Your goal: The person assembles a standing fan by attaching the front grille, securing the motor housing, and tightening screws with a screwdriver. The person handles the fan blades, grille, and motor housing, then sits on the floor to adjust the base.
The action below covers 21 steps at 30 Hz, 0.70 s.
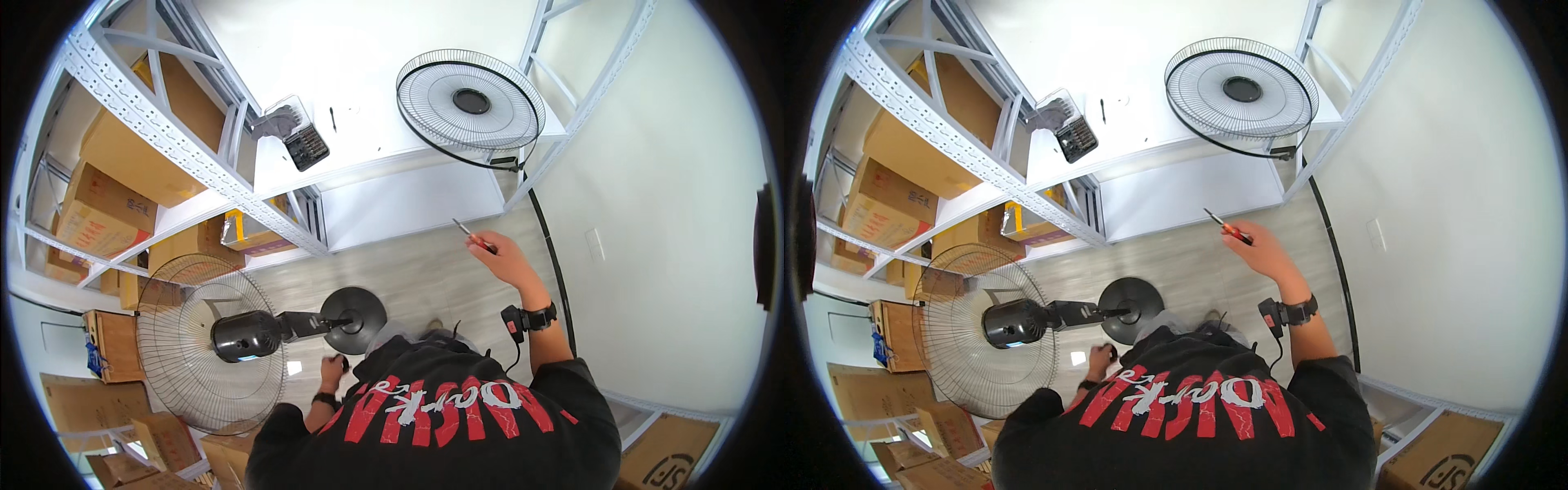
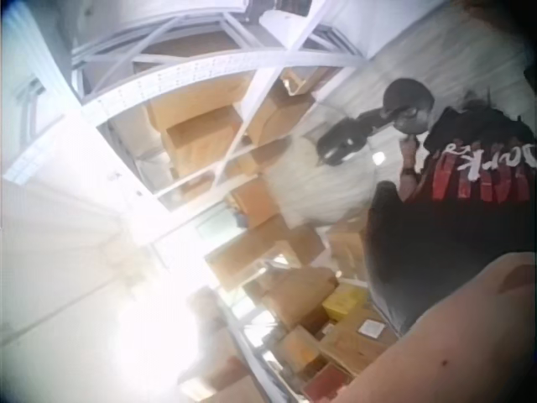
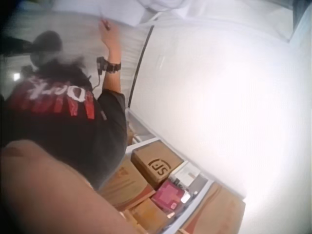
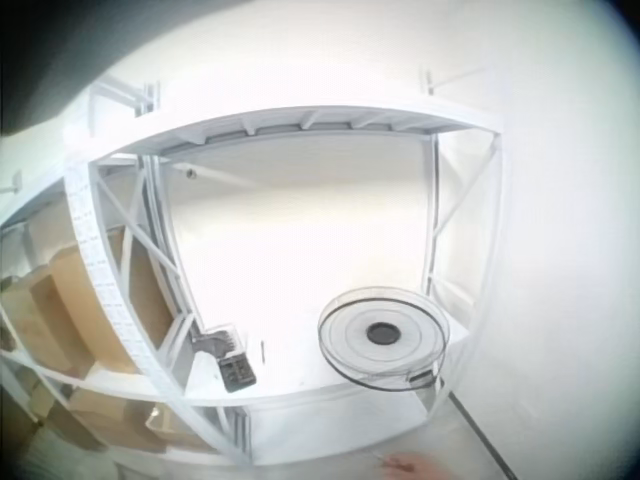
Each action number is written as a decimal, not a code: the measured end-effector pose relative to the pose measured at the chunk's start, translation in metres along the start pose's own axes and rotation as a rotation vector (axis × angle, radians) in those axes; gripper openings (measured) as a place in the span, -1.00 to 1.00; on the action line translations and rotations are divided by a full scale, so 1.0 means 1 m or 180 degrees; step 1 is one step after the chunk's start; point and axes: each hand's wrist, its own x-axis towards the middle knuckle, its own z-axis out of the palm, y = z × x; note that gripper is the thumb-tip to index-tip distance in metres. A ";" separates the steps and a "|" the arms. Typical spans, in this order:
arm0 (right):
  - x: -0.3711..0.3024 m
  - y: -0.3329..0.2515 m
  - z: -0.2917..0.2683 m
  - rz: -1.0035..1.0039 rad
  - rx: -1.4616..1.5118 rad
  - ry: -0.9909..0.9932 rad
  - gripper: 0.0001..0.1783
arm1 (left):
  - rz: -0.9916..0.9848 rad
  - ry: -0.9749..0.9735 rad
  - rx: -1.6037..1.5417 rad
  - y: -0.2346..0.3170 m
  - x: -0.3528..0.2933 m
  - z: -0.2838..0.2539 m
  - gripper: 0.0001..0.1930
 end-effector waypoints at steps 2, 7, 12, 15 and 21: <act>0.002 0.013 -0.024 -0.0030 0.0009 0.0157 -0.71 | 0.0065 0.0173 -0.0280 0.094 0.029 0.032 -0.76; 0.007 0.040 -0.076 0.0036 0.0139 0.0353 -0.77 | 0.1254 -0.0175 -0.0576 0.314 0.106 0.089 -0.81; 0.035 0.038 -0.112 0.0471 0.0379 0.0494 -0.77 | 0.2063 0.0138 -0.0368 0.510 0.190 0.114 -0.79; 0.060 0.047 -0.133 0.0492 0.0432 0.0663 -0.78 | 0.2066 0.0348 -0.0745 0.601 0.257 0.127 -0.67; 0.110 0.051 -0.164 0.0504 0.0540 0.0974 -0.79 | 0.2257 0.1778 0.2098 0.676 0.394 0.141 -0.33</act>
